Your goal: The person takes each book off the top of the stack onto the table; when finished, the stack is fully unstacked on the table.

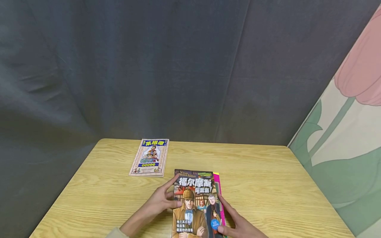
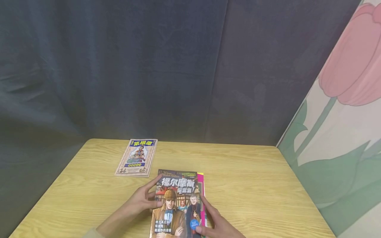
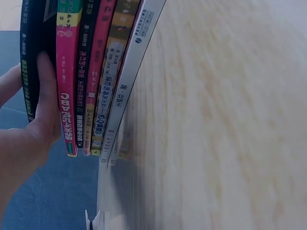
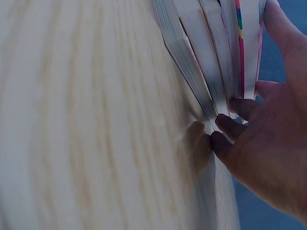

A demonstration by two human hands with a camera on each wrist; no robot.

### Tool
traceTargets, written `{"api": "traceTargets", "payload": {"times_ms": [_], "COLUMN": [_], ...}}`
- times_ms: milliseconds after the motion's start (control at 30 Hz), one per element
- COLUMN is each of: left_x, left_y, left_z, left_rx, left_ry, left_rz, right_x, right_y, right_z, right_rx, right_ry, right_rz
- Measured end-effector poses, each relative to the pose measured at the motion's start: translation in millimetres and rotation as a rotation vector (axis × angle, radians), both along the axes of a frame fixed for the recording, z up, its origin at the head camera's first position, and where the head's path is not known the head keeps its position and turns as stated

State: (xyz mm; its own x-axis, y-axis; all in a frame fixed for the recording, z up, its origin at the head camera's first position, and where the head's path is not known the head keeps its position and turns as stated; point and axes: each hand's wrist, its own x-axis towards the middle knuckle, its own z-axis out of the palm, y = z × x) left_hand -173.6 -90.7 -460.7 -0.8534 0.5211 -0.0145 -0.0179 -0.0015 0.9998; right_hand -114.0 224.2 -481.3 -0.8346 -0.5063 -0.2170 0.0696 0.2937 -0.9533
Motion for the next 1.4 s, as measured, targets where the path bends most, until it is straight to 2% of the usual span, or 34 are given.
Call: {"api": "traceTargets", "payload": {"times_ms": [267,533,767,933,1133,1367,1400], "left_x": [-2.9,-12.7,-21.0,-26.7,-37.9,-54.7,-56.9], "left_y": [0.5,-0.3,-0.9,-0.7,0.6,-0.5,-0.2], "left_z": [3.7,6.6,10.8,15.2,21.5,22.8,20.3], "left_rx": [0.001,0.101,0.093,0.082,0.09,0.115,0.104], "left_ry": [0.024,-0.036,-0.038,-0.041,-0.028,-0.03,-0.022], "left_rz": [0.004,0.016,0.032,0.054,0.069,0.078,0.079], "right_x": [0.1,1.2,1.4,2.5,3.3,4.4,5.5], "right_y": [-0.9,-0.8,-0.5,-0.6,-3.0,-4.1,-4.3], "right_z": [0.6,-0.1,0.3,-0.3,-1.1,-1.2,-8.7], "right_rx": [0.003,0.03,0.019,0.003,-0.085,-0.071,-0.083], "right_ry": [-0.007,0.003,-0.088,-0.1,-0.17,-0.182,-0.182], "right_rz": [-0.006,-0.02,-0.058,-0.065,-0.083,-0.107,-0.11]}}
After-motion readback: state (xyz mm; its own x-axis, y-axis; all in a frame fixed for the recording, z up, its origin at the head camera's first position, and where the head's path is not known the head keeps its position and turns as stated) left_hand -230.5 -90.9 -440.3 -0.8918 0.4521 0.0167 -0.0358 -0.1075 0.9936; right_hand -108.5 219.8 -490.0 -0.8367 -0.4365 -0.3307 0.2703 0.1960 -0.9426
